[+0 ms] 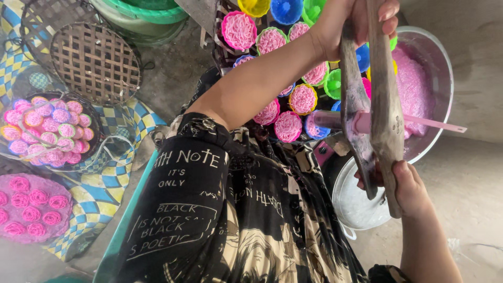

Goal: The person uses a wooden mold press to scoop pink paste from a pot and fill small colorful plastic molds arranged on a tray. The process is repeated multiple times to fill several molds in sequence.

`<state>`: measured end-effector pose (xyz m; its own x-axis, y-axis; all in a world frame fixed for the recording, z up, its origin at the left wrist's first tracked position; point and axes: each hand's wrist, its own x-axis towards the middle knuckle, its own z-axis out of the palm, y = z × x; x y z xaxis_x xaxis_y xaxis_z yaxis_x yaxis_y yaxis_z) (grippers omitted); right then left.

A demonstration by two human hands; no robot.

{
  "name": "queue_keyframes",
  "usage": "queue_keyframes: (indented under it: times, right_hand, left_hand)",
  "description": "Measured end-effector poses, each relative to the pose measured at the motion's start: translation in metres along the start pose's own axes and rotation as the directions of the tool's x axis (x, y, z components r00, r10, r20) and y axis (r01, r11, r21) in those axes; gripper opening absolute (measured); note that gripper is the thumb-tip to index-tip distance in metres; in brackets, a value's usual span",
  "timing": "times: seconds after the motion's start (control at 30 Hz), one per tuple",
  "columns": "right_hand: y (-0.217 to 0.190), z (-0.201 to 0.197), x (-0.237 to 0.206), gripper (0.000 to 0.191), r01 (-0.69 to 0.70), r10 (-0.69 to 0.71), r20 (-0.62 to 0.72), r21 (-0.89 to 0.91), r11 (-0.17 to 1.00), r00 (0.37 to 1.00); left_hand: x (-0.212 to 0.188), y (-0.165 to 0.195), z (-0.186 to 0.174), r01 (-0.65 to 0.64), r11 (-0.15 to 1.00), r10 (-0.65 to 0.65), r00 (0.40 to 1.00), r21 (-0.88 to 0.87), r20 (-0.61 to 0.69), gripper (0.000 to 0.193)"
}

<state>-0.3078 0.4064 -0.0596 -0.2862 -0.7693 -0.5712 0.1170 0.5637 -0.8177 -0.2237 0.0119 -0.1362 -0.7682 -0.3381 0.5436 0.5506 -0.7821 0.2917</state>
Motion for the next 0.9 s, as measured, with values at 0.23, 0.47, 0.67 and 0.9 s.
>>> queue_keyframes:
  times: [0.23, 0.47, 0.67, 0.9]
  right_hand:
    - [-0.019, 0.010, -0.026, 0.064, -0.053, 0.033, -0.151, -0.130, 0.990, 0.988]
    - [-0.010, 0.038, -0.014, 0.056, -0.045, 0.027, -0.172, -0.103, 0.994, 0.985]
    - [-0.020, 0.043, 0.003, 0.048, -0.003, -0.048, -0.230, -0.215, 0.977, 0.972]
    - [-0.014, 0.042, -0.020, 0.050, -0.052, 0.004, -0.254, -0.181, 0.982, 0.967]
  left_hand:
    - [0.000, -0.024, 0.004, 0.047, 0.979, -0.078, 0.986, -0.199, -0.147, 0.026]
    - [-0.020, -0.018, -0.003, 0.057, 0.989, -0.099, 0.941, -0.136, -0.324, 0.026]
    - [-0.006, -0.011, -0.018, 0.024, 0.998, -0.041, 0.959, -0.065, -0.280, 0.033]
    - [-0.016, -0.027, 0.000, 0.027, 0.994, -0.067, 0.925, -0.110, -0.375, 0.038]
